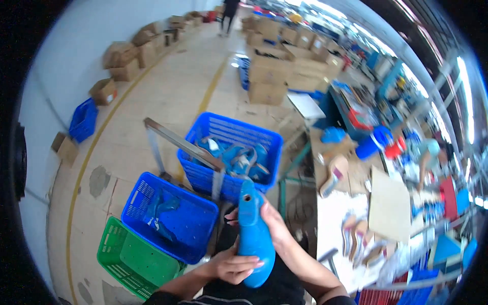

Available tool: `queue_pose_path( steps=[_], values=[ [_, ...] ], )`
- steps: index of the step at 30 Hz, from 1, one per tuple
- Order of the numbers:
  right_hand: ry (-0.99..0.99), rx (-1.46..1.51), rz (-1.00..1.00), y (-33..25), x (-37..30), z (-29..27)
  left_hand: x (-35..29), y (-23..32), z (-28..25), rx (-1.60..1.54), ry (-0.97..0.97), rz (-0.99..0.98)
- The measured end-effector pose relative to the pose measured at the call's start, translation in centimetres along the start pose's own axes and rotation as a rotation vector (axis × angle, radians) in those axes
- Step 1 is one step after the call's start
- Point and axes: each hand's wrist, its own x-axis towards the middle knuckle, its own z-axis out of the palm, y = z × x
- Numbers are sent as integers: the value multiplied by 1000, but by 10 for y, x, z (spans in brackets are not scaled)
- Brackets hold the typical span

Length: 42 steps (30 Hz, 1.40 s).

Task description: Hammering the sole onto a shoe last and organizing assembled components into crates.

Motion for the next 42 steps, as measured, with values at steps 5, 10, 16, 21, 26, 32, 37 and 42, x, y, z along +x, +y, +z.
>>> queue_pose_path(
  steps=[5,10,16,21,26,32,37,42],
  values=[
    [277,87,-179,-40,-115,6,17,10,63,-186,-221,218],
    [470,31,-315,-52,-184,2,45,35,104,-278,-286,283],
    [587,176,-439,-30,-227,-19,89,60,101,-258,-344,252],
    [702,367,-403,35,-262,-23,113,58,90,-897,-166,-202],
    [707,189,-413,38,-289,-33,100,57,107,-1126,400,-787],
    [828,45,-357,21,-255,-53,78,30,111,-1013,666,-1084],
    [715,2,-259,10,-236,-81,69,11,108,-953,859,-1203],
    [753,34,-120,-15,-215,-88,78,6,106,-848,874,-1272]
  ],
)
